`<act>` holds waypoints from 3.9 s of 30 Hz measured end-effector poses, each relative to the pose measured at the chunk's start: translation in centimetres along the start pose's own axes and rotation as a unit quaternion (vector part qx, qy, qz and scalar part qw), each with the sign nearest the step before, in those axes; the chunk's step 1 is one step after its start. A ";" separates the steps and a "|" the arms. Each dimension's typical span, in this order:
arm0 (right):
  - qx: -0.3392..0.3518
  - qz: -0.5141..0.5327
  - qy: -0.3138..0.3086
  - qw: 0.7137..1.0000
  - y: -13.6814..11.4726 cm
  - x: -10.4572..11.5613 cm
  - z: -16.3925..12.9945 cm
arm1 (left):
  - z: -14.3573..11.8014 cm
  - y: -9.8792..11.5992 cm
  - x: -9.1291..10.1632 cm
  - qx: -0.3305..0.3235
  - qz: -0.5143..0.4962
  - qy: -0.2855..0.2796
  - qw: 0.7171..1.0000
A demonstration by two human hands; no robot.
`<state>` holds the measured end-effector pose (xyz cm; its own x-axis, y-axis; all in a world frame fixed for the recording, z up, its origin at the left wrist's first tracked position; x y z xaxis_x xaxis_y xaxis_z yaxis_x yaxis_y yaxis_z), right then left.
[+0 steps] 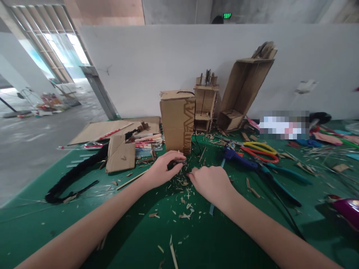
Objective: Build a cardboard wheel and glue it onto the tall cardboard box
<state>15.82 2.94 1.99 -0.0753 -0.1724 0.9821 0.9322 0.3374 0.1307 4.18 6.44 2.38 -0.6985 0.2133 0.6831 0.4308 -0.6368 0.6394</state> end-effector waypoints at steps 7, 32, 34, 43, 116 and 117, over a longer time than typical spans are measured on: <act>0.032 0.020 0.138 0.990 0.7 2.2 -0.2 | -0.4 -0.5 1.4 0.025 -0.053 0.090 0.994; -0.027 0.538 0.170 0.825 2.6 1.4 0.5 | -0.8 -0.2 1.4 0.027 -0.112 0.123 0.986; -0.029 0.544 0.166 0.822 2.7 1.2 0.5 | -0.8 0.1 1.4 0.019 -0.089 0.116 0.989; -0.001 0.636 0.117 0.763 2.7 0.5 1.0 | -0.6 0.4 0.9 0.028 -0.146 0.063 0.987; 0.104 0.401 0.096 0.905 2.4 1.1 0.3 | -0.3 -0.8 -0.2 0.076 -0.102 -0.001 0.992; 0.098 0.400 0.103 0.905 2.6 1.2 0.3 | -0.3 -0.9 0.0 0.078 -0.094 0.006 0.993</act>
<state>18.03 3.83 3.58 0.6827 0.0370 0.7297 0.5776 0.5844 -0.5700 3.68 6.76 1.70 -0.7815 0.3068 0.5433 0.3756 -0.4639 0.8023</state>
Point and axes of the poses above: each hand's wrist, its own z-axis towards the middle knuckle, its own x-axis out of the back of the hand, y = z × x, the point moved 8 cm from there along z, towards the middle knuckle, and after that the axes turned 4 degrees about -y, right-handed, at the moved point
